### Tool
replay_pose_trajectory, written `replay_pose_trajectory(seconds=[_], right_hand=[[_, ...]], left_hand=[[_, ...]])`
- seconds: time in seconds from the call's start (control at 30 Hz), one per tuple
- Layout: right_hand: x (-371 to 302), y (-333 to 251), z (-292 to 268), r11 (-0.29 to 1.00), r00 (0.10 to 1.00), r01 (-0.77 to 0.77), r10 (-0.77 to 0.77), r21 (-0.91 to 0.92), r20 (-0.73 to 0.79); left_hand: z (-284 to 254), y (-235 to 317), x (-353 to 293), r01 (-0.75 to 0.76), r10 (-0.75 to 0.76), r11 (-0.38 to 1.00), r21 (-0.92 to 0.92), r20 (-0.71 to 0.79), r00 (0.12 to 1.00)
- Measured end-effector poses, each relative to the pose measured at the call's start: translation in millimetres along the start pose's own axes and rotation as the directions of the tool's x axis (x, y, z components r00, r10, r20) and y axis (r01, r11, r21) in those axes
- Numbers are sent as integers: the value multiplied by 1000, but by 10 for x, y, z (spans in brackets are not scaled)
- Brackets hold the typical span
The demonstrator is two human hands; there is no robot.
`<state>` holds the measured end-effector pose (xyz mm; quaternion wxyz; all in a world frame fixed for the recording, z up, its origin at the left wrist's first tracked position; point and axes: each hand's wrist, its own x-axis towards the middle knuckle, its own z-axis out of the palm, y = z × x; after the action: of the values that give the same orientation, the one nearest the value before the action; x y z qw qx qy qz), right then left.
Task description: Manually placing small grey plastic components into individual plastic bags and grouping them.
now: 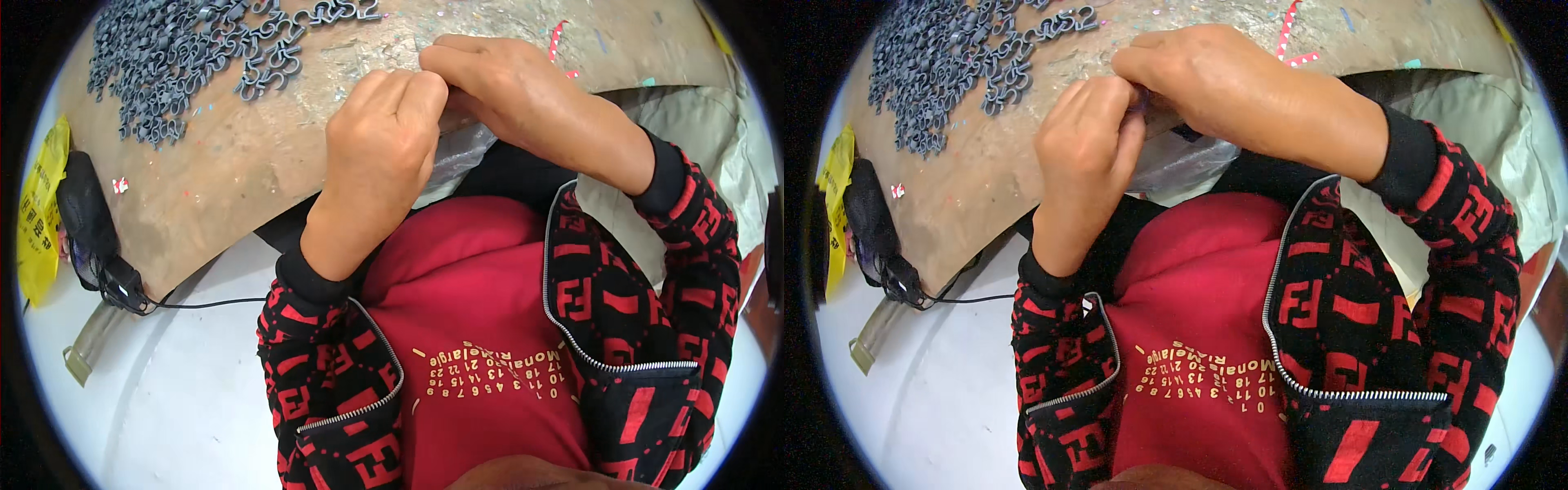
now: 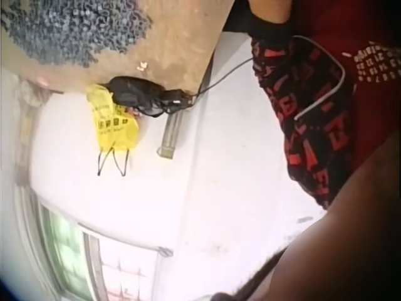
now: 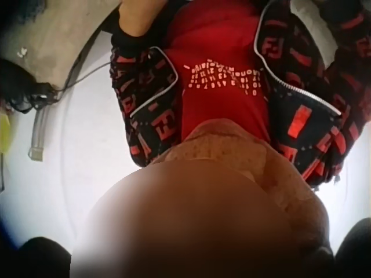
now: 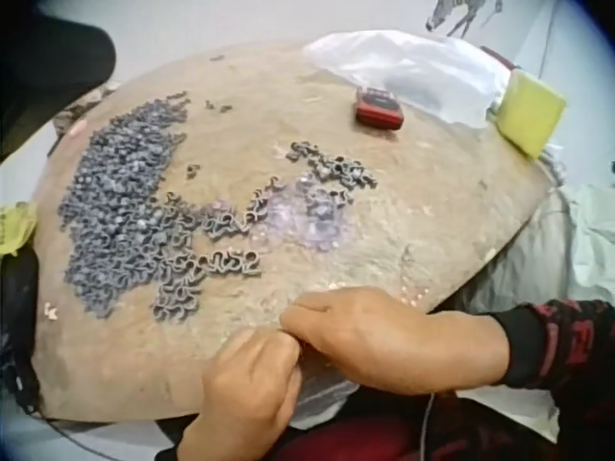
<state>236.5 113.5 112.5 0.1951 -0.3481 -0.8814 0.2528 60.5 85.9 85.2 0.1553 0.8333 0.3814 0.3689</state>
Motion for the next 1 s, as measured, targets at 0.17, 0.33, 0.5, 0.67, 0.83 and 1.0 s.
replay_pose_trajectory(seconds=[0.17,0.33,0.5,0.67,0.83,1.0], right_hand=[[11,4,-1,999,999,-31,31,-10,-19],[28,-37,-72,999,994,-38,37,5,108],[-98,149,257,994,994,-61,53,-87,-92],[-234,167,326,990,952,24,-65,-138,-300],[-259,93,303,987,953,-80,117,138,-281],[-154,122,175,997,974,-27,42,68,-225]], left_hand=[[64,38,2,-43,45,993,112,-17,999],[72,157,-30,-62,89,953,295,-80,993],[171,41,-129,-69,112,956,287,-136,984],[113,109,-197,83,-88,996,-40,-151,985],[124,48,-203,181,-213,964,-194,-160,964],[95,11,-158,164,-185,972,-167,-117,976]])
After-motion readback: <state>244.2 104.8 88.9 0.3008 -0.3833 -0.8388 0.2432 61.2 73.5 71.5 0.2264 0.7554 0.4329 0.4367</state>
